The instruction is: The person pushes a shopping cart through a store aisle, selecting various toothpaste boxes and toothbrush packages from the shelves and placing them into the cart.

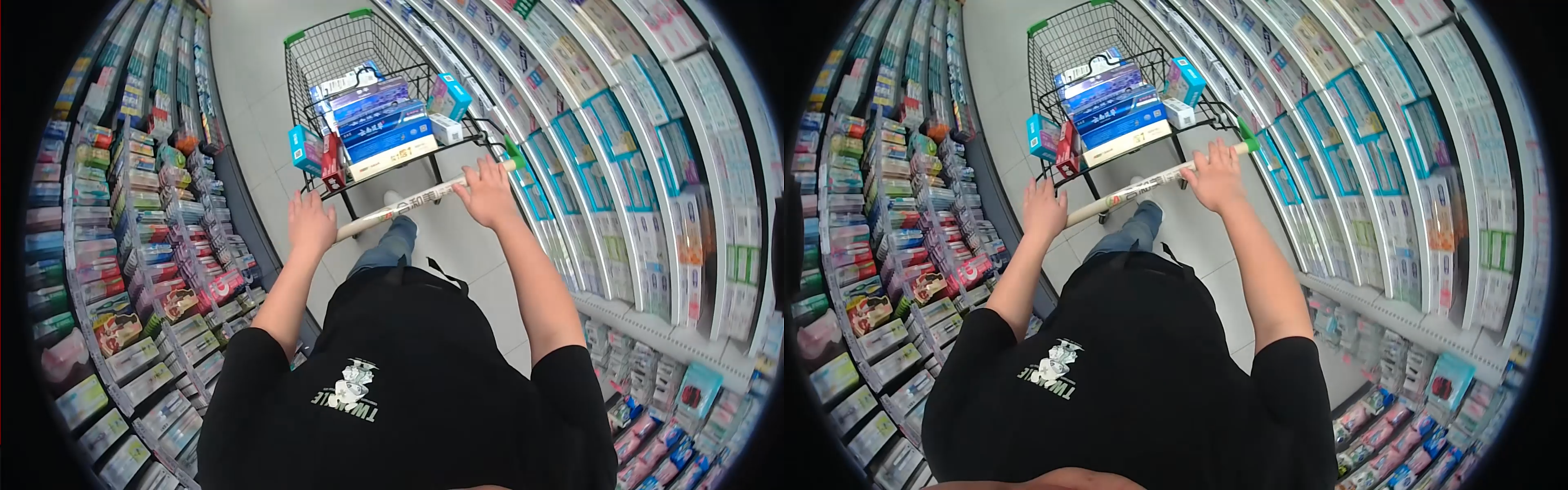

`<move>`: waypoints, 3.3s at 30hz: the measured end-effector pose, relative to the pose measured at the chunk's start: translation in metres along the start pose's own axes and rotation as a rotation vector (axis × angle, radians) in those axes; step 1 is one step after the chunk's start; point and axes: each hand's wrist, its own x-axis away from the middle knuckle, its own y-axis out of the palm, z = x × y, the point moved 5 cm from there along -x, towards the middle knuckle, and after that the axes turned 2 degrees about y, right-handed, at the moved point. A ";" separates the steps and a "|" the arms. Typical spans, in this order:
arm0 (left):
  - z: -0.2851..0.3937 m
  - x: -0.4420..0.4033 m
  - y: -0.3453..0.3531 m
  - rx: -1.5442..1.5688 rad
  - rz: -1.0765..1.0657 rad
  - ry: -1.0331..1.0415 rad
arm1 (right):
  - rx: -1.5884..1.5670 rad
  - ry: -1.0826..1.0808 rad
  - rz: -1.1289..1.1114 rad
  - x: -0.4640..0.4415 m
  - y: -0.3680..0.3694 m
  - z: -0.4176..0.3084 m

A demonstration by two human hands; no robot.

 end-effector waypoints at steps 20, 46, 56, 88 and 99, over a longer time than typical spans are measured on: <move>0.070 -0.375 -0.028 0.179 0.390 0.050 | 0.040 -0.109 -0.233 -0.197 -0.043 0.068; 0.212 -0.359 -0.101 1.041 0.214 0.279 | -0.201 -0.577 0.195 -0.339 -0.195 0.094; 0.184 -0.391 -0.072 0.115 -0.255 0.103 | -0.202 -0.037 0.802 -0.433 -0.318 0.321; 0.259 -0.416 -0.068 0.148 -0.219 -0.001 | 0.243 0.164 0.760 -0.517 -0.305 0.398; 0.273 -0.391 -0.054 0.144 -0.219 0.010 | 0.194 -0.034 0.769 -0.520 -0.324 0.394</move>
